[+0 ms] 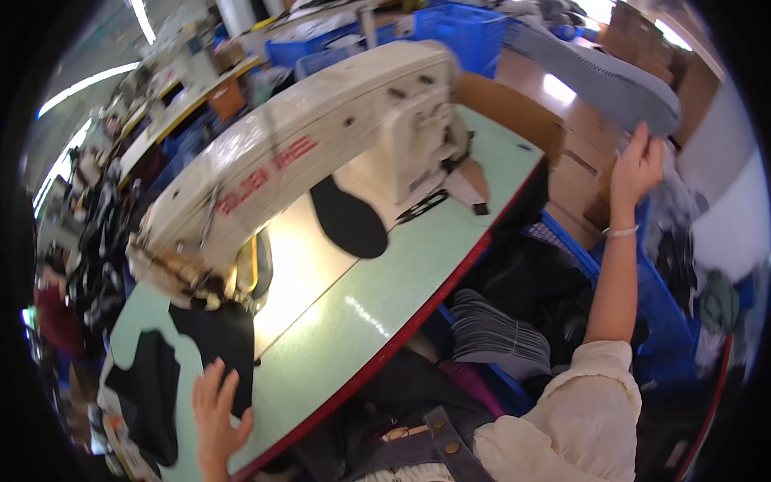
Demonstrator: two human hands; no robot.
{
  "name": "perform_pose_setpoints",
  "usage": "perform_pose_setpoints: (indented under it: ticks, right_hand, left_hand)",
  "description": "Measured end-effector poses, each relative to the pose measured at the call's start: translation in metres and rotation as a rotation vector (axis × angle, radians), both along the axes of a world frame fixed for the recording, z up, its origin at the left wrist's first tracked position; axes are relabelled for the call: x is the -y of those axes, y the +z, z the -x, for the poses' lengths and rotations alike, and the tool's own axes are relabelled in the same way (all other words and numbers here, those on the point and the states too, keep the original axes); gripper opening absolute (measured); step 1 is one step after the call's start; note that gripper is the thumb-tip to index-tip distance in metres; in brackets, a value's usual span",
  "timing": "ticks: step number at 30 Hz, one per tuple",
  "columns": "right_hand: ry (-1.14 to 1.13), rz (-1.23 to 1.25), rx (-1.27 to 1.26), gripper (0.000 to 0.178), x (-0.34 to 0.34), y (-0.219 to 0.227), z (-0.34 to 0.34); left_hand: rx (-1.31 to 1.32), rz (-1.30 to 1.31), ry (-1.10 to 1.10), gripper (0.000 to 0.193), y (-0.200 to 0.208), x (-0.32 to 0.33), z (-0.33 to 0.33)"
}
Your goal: The person sews fabric pieces together using a sewing machine and trims the threads with snips.
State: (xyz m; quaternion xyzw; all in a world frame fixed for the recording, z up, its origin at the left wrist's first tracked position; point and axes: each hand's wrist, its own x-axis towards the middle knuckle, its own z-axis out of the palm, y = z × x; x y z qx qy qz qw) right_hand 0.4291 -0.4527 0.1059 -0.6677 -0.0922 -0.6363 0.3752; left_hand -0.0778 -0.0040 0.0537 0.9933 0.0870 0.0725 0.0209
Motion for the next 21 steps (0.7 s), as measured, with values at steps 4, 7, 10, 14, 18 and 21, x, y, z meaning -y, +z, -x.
perform_pose_setpoints:
  ticks: [4,7,10,14,18,21]
  right_hand:
    - [0.093,0.371,-0.351,0.023,-0.062,-0.028,-0.038]
    - [0.419,0.793,0.068,0.025,-0.137,-0.055,0.017]
    - [0.911,1.214,0.225,0.023,-0.230,-0.071,0.090]
    - [1.136,1.543,0.339,0.024,-0.337,-0.072,0.140]
    - [1.396,1.421,-0.319,0.022,-0.396,-0.068,0.134]
    - [1.502,1.555,-0.147,0.021,-0.424,-0.071,0.117]
  left_hand:
    - [-0.377,0.201,0.134,0.090,0.004,-0.026,0.027]
    - [-0.319,0.228,0.049,0.089,0.000,-0.038,0.028]
    - [-0.356,0.168,0.024,0.080,-0.005,-0.050,0.014]
    - [-0.302,-0.006,-0.182,0.069,-0.008,-0.064,0.000]
    - [-0.365,0.148,-0.211,0.087,-0.007,-0.082,-0.011]
    - [-0.256,0.206,-0.271,0.071,-0.007,-0.090,-0.010]
